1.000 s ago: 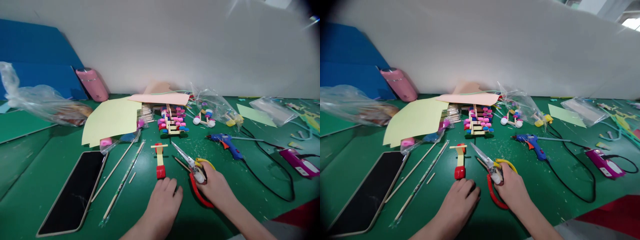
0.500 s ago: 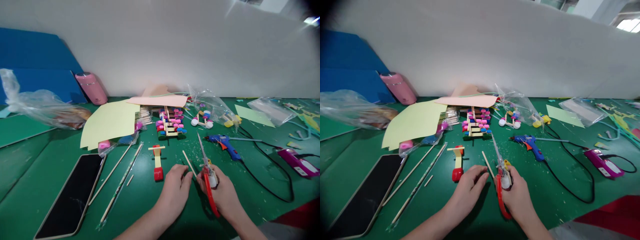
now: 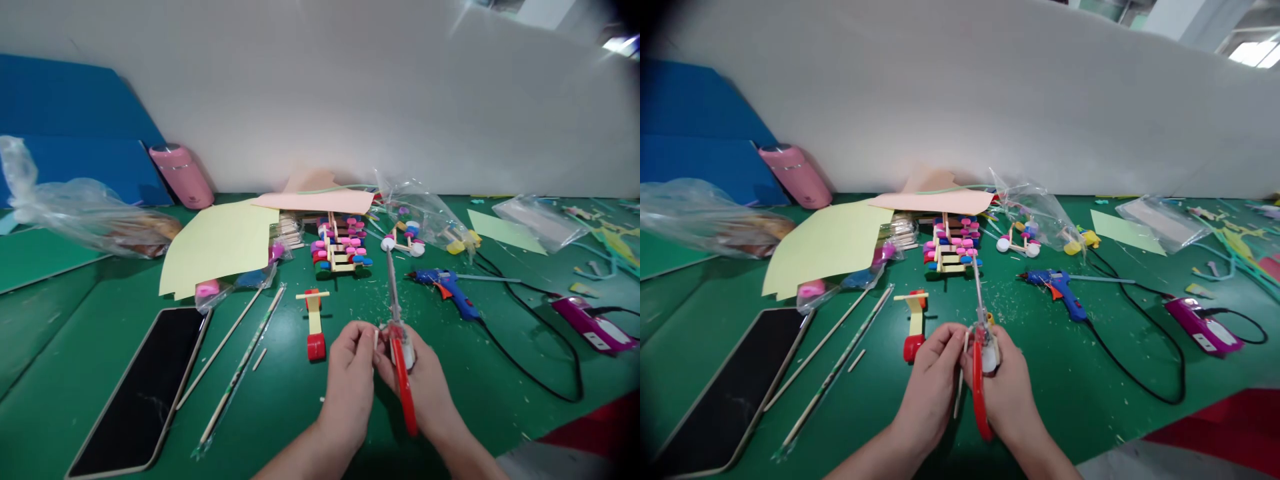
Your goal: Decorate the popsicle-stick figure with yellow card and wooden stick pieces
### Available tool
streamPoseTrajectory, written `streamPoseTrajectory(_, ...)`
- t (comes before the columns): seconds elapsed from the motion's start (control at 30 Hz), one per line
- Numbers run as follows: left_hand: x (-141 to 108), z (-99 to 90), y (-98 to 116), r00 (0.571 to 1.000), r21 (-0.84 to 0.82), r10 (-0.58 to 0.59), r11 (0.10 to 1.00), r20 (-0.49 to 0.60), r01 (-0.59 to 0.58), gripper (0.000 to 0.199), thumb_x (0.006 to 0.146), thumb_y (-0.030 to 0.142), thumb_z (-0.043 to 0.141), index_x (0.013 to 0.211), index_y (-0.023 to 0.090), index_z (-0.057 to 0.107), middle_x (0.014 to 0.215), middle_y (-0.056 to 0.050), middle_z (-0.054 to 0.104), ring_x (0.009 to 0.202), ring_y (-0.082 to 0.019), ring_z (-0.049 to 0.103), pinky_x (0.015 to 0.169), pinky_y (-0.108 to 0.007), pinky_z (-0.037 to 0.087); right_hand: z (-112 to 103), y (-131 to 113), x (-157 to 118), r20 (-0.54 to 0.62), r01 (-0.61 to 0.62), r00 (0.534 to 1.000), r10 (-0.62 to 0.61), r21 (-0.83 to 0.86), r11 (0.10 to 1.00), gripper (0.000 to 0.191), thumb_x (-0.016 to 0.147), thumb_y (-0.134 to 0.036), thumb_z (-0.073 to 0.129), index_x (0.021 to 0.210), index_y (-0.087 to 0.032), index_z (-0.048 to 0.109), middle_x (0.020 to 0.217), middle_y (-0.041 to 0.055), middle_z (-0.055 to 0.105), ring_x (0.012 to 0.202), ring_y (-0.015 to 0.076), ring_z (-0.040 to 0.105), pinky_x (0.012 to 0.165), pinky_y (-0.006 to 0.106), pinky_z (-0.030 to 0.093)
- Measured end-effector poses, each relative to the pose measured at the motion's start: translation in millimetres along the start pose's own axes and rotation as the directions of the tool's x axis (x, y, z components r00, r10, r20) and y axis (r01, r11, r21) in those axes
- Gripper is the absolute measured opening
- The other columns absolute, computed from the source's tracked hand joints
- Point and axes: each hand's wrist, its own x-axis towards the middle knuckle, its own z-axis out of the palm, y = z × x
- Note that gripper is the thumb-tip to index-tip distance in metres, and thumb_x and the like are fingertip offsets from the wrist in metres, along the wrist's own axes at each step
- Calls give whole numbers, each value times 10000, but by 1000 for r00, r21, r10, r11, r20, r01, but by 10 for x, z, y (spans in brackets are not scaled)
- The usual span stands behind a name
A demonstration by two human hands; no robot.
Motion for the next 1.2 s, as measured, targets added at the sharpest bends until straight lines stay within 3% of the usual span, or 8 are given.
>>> streamPoseTrajectory(0.17,20,-68,-21,999,83,39,996,8,-40,152,753,287,564,697,152,608,731,-17,566,731,-149,521,707,-259,412,77,-1,39,-19,-32,999,32,19,999,214,647,-229,614,836,-179,525,674,3,627,587,154,581,548,231,480)
streamPoseTrajectory(0.3,-11,-107,61,998,119,63,991,16,-65,102,719,238,608,667,152,623,757,-26,572,769,-157,529,735,-262,416,12,9,50,24,-3,1000,2,31,999,221,653,-261,621,836,-193,516,691,2,623,599,157,580,562,239,481)
streamPoseTrajectory(0.43,-118,-155,233,998,-37,-57,998,17,58,115,739,254,606,717,141,610,695,-19,591,662,-119,536,638,-216,411,-179,-50,19,157,24,987,-26,18,1000,224,696,-305,603,852,-196,484,745,9,590,637,146,570,583,228,479)
streamPoseTrajectory(0.57,-218,-270,367,990,-131,-117,983,80,127,142,773,273,574,718,141,576,602,14,562,426,-46,439,439,-166,302,-387,-111,-48,294,75,956,-3,-231,970,240,685,-326,607,839,-212,462,628,-44,503,509,113,457,474,205,422)
streamPoseTrajectory(0.67,-233,-383,383,995,-100,-74,992,64,80,141,786,269,567,745,138,597,566,25,533,407,-24,376,413,-154,244,-466,-144,-97,378,69,921,94,-395,916,273,657,-301,607,864,-231,443,661,-36,546,537,131,479,495,224,420)
streamPoseTrajectory(0.8,-206,-533,347,998,91,26,995,53,-31,156,793,290,561,790,150,629,595,13,532,475,-48,394,446,-165,287,-483,-192,-135,445,73,873,199,-523,849,320,636,-281,593,901,-246,417,708,-20,594,575,160,510,500,248,391)
streamPoseTrajectory(0.97,-199,-620,333,984,314,158,933,84,-177,137,793,265,543,807,168,638,621,3,535,527,-85,435,479,-188,341,-465,-222,-149,469,135,865,180,-563,816,335,609,-283,611,879,-249,416,693,-25,582,537,146,479,486,245,349)
streamPoseTrajectory(1.2,-218,-613,383,926,511,296,773,234,-376,202,798,169,463,641,146,588,630,-22,534,592,-132,498,547,-222,392,-452,-209,-156,474,187,871,133,-569,801,373,586,-288,631,890,-236,420,764,9,578,584,158,486,512,257,358)
